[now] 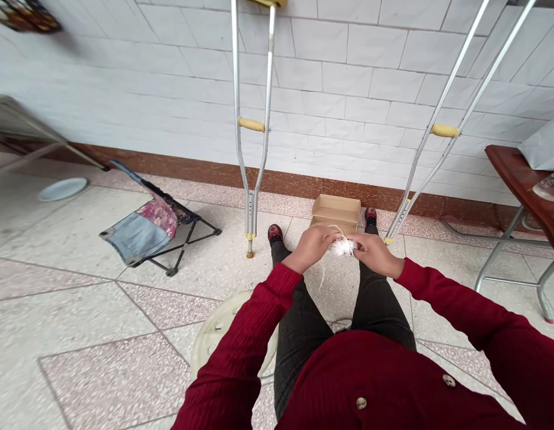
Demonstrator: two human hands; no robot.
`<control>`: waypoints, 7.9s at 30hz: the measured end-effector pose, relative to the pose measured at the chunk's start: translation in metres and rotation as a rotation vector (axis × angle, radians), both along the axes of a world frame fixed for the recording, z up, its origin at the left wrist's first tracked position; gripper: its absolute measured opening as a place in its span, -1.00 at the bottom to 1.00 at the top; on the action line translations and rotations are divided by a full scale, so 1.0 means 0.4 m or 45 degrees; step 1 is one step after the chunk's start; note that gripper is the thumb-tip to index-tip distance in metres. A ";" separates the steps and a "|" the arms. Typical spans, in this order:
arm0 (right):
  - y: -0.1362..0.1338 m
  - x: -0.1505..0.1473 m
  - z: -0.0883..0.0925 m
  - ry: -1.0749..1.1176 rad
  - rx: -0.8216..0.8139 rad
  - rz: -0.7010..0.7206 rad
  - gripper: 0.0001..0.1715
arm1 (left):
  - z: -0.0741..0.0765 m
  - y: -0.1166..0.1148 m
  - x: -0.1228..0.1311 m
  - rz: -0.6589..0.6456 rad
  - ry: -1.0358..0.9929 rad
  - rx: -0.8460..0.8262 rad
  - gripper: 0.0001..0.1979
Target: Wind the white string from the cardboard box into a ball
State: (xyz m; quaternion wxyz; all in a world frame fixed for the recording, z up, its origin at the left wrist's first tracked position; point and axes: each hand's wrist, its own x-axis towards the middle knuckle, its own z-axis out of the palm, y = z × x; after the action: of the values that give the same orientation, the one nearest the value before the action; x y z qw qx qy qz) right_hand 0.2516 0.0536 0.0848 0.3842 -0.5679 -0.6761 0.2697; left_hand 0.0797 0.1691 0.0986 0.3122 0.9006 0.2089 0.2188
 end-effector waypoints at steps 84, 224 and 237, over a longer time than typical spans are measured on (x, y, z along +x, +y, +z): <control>-0.174 -0.022 -0.062 1.060 -0.577 -0.071 -0.49 | -0.272 -0.291 -0.146 0.200 0.065 -0.648 -0.67; 0.032 0.056 -0.086 -0.669 -0.108 -0.228 -0.64 | -0.079 -0.178 -0.061 0.021 0.392 0.306 -0.72; -0.143 -0.052 0.002 0.806 -0.272 -0.221 -0.64 | -0.163 -0.155 -0.033 -0.016 0.046 -0.139 -0.73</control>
State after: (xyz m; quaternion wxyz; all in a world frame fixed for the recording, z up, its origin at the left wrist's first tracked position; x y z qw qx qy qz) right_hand 0.2307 -0.0037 0.0855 0.5348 -0.5484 -0.4405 0.4681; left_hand 0.0665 0.1069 0.0335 0.3585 0.8872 0.2206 0.1887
